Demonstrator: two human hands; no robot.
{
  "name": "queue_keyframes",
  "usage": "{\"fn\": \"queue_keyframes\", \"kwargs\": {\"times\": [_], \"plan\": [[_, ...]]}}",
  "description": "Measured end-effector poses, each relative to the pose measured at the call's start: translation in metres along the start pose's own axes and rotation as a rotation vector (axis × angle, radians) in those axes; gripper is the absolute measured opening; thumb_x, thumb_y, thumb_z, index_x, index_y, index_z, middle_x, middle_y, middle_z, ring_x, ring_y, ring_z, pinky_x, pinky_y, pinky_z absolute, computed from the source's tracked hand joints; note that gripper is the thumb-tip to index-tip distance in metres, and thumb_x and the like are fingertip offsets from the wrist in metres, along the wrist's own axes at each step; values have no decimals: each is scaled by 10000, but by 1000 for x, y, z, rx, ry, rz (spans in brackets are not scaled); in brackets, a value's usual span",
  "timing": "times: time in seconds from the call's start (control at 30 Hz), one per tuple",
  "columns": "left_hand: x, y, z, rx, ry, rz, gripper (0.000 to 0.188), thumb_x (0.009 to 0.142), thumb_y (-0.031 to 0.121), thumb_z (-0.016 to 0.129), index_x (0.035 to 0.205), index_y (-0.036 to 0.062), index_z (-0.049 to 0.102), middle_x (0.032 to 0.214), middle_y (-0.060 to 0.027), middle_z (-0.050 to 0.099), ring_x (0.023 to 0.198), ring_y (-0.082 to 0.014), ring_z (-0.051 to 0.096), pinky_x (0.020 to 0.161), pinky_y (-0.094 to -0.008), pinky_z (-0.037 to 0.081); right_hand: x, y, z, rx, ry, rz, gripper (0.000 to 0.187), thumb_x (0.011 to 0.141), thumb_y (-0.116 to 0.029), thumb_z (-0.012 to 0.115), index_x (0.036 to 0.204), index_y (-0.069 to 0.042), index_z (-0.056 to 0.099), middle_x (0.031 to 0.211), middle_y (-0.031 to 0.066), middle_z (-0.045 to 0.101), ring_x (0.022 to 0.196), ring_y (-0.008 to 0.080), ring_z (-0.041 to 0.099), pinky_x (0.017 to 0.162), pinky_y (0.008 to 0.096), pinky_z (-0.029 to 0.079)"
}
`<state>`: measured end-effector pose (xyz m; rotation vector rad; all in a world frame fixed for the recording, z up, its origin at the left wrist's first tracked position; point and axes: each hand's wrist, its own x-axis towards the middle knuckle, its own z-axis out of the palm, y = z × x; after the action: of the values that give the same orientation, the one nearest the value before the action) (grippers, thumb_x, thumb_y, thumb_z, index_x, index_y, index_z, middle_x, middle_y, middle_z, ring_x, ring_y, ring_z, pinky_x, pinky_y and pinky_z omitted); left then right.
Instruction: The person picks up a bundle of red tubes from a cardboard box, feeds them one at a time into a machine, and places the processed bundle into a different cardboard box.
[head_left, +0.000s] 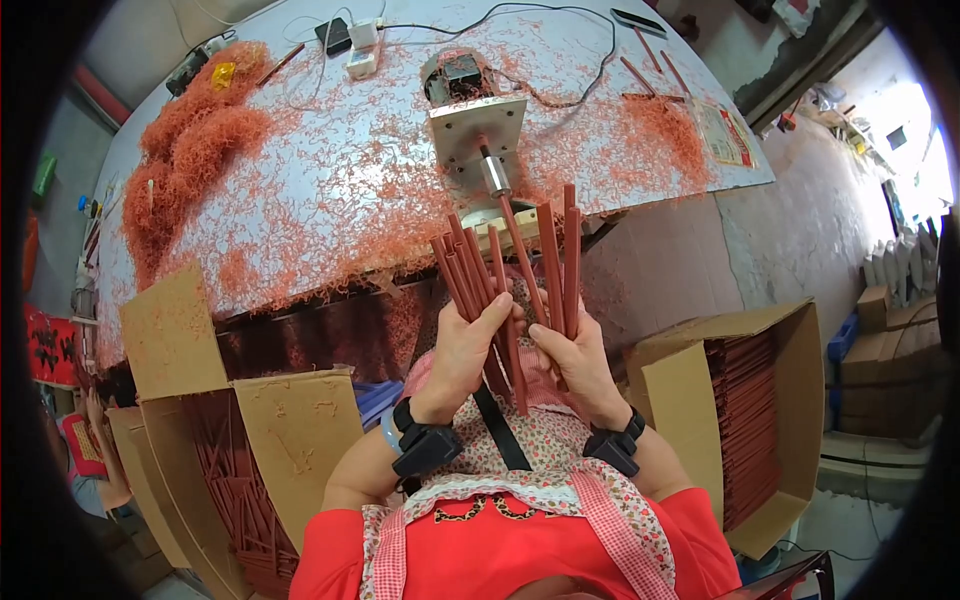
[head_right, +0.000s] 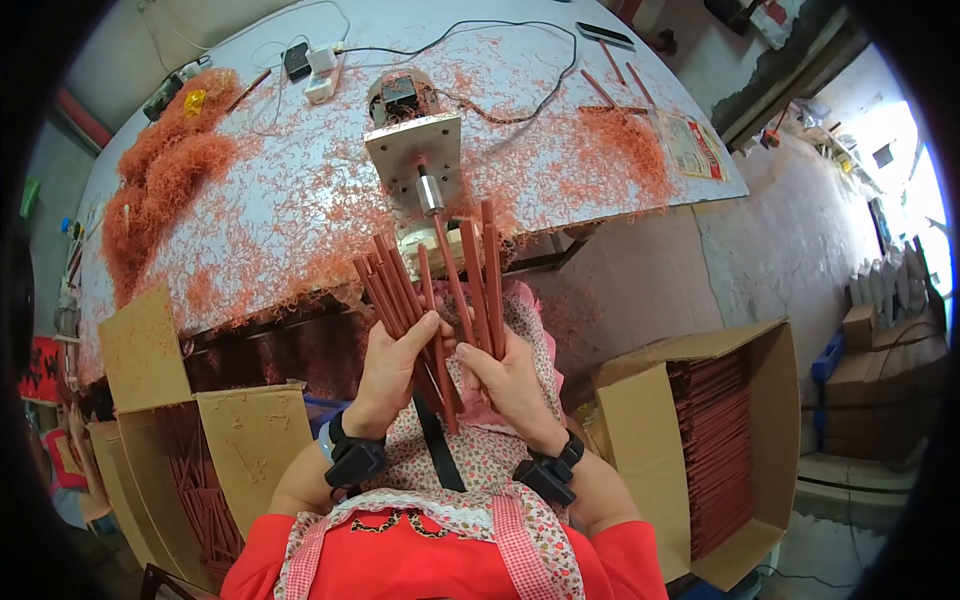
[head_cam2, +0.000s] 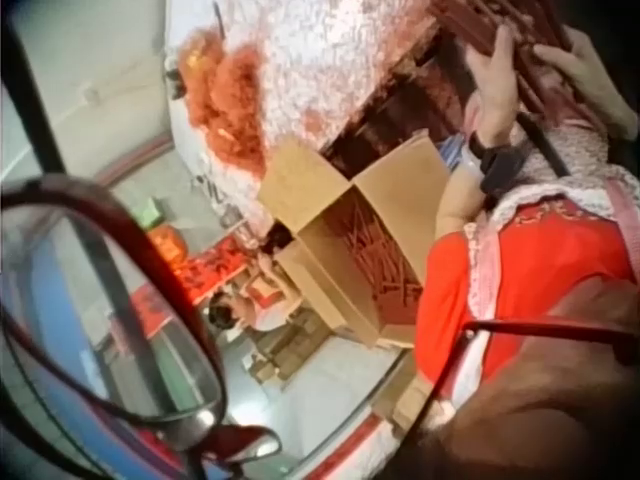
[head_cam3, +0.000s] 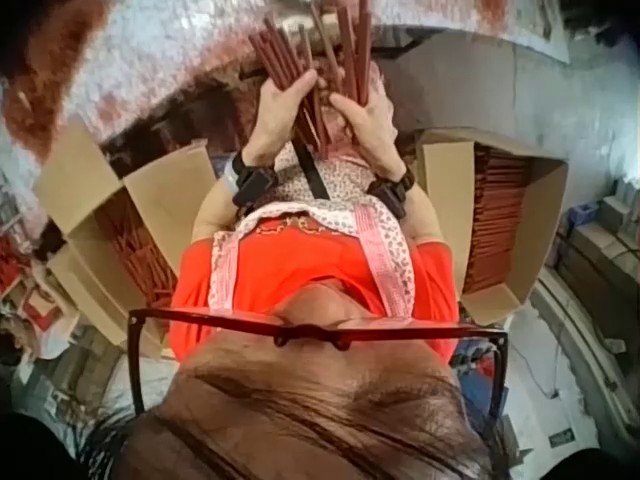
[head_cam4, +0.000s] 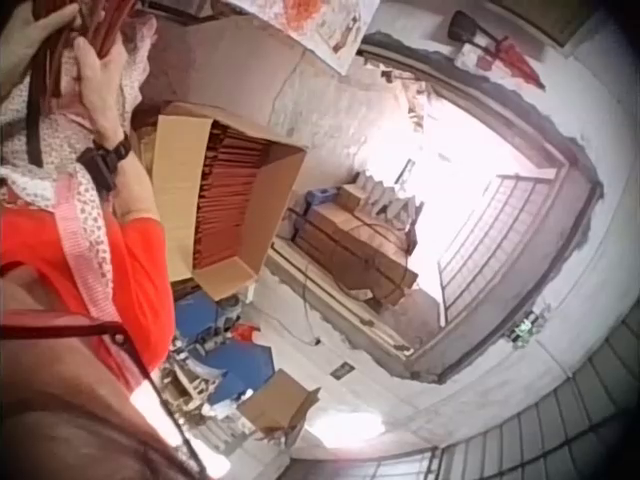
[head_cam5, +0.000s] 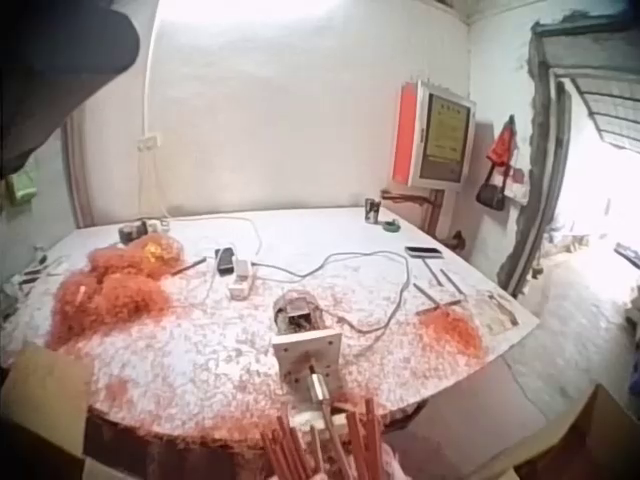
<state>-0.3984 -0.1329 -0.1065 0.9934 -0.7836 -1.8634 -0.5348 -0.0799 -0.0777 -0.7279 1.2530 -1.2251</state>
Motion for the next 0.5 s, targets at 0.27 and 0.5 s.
{"fn": "queue_keyframes", "kwargs": {"times": [0.27, 0.5], "plan": [[-12, 3, -10, 79, 3, -41, 220, 899, 134, 584, 1082, 17, 545, 847, -57, 654, 766, -124, 614, 709, -260, 493, -16, 13, -8, -81, 28, 58, 360, 868, -90, 564, 1203, 4, 469, 590, -27, 481, 455, 40, 427, 409, 180, 330], [2, 16, 2, 61, 6, 56, 293, 904, 129, 579, 1150, -8, 499, 844, -56, 642, 772, -109, 591, 716, -258, 486, 9, 17, -4, 71, 40, 58, 252, 862, -120, 601, 1079, -17, 526, 634, -14, 538, 476, 45, 460, 425, 194, 356]]}}
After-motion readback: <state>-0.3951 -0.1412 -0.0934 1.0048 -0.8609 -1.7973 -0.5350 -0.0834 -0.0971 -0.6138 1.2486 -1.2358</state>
